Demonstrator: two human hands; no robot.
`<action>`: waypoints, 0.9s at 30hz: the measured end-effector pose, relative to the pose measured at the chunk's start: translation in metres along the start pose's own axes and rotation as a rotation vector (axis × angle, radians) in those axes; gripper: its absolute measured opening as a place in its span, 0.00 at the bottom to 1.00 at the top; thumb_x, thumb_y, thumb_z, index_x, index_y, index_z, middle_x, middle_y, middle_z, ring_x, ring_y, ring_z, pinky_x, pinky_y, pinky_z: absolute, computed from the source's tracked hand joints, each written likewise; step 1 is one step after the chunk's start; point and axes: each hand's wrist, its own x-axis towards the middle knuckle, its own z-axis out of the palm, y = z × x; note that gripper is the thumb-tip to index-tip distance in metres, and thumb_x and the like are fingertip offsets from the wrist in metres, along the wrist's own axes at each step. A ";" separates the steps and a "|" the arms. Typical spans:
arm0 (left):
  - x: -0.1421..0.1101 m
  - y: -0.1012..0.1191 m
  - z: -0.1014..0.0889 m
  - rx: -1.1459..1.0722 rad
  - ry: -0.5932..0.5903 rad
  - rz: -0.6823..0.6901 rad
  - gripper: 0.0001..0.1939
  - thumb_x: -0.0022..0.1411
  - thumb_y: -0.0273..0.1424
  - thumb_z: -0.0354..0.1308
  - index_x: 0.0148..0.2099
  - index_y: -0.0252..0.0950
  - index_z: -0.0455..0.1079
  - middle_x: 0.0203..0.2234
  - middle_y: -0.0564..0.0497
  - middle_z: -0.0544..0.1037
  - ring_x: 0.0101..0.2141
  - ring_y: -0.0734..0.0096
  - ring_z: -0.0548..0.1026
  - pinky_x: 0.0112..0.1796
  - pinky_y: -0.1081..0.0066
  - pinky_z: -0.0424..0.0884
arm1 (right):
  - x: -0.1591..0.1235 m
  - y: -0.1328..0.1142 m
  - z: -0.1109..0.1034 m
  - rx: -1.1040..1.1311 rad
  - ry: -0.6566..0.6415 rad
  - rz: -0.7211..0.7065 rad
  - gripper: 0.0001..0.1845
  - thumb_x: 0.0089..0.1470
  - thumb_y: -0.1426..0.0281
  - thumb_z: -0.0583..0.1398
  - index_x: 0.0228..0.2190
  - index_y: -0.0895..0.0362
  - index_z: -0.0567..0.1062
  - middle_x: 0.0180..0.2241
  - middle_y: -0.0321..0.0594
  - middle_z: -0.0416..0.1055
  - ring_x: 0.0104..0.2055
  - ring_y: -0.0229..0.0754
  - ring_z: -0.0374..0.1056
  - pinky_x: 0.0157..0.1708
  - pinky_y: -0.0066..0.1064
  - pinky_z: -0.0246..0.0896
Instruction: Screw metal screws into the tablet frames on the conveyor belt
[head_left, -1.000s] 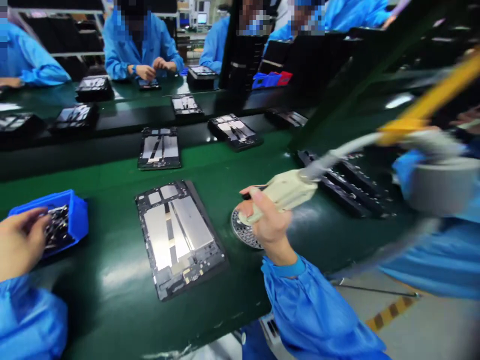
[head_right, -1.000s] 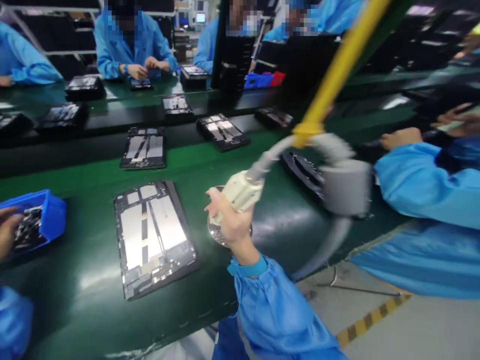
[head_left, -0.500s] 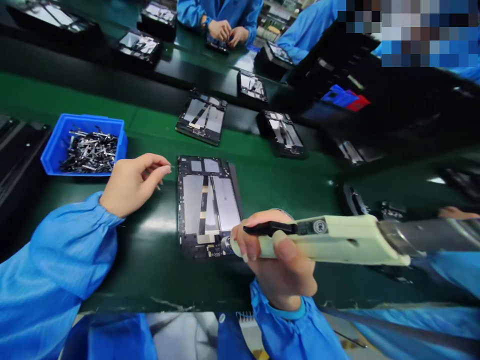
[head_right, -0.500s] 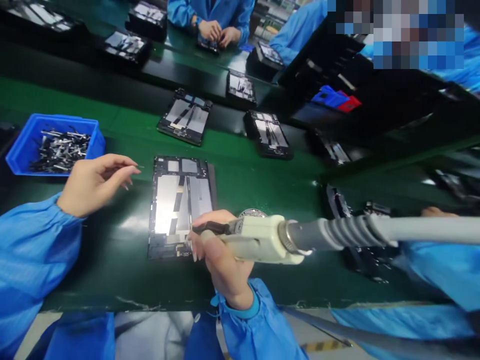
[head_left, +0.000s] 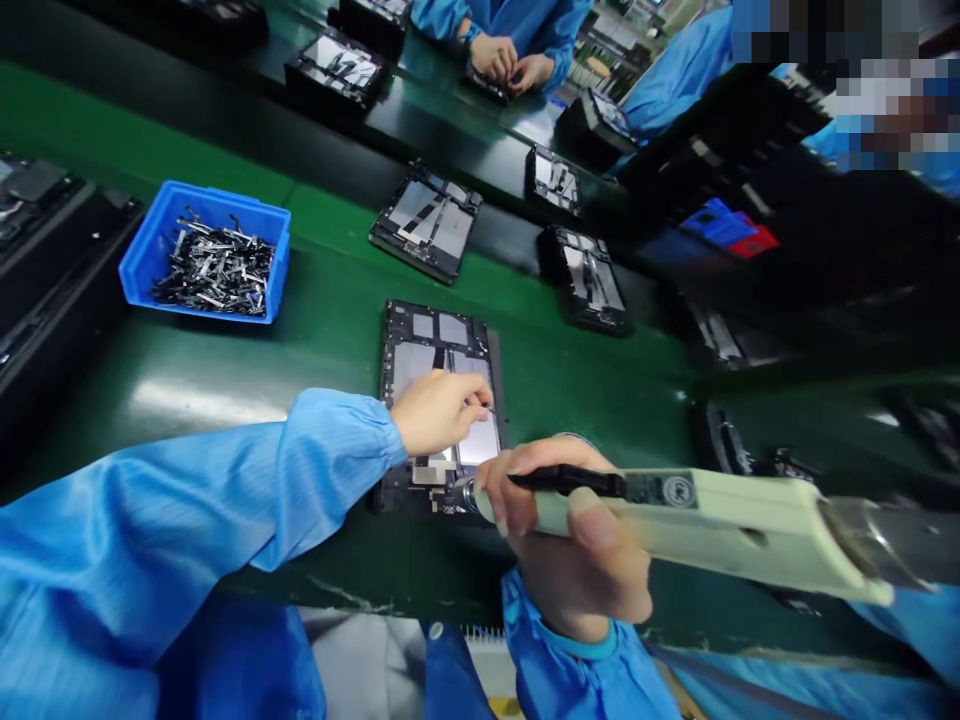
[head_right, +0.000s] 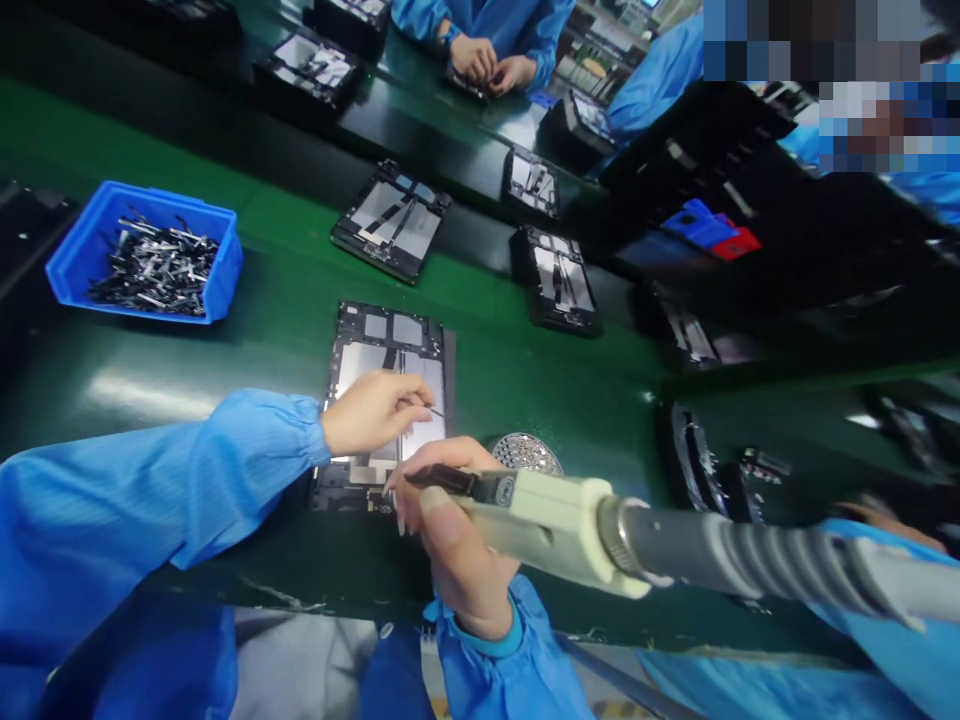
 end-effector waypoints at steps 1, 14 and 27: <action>0.001 -0.002 0.002 0.012 -0.016 -0.004 0.05 0.65 0.22 0.60 0.40 0.35 0.75 0.29 0.52 0.84 0.27 0.72 0.80 0.33 0.74 0.75 | 0.000 -0.001 0.000 0.001 0.003 -0.001 0.16 0.60 0.53 0.67 0.37 0.53 0.82 0.16 0.31 0.65 0.20 0.42 0.66 0.25 0.36 0.65; 0.001 -0.001 -0.001 0.123 -0.046 -0.021 0.06 0.65 0.21 0.59 0.40 0.35 0.76 0.30 0.51 0.84 0.31 0.67 0.81 0.37 0.70 0.74 | -0.002 -0.010 0.008 0.014 0.041 -0.024 0.14 0.59 0.55 0.67 0.35 0.52 0.83 0.16 0.32 0.65 0.18 0.41 0.64 0.24 0.37 0.63; -0.006 -0.012 -0.017 0.048 -0.043 0.000 0.15 0.66 0.44 0.58 0.40 0.37 0.76 0.31 0.46 0.83 0.32 0.61 0.80 0.34 0.68 0.73 | 0.034 -0.009 -0.089 -0.041 0.607 -0.292 0.20 0.51 0.49 0.67 0.25 0.53 0.77 0.10 0.26 0.57 0.12 0.35 0.54 0.18 0.31 0.58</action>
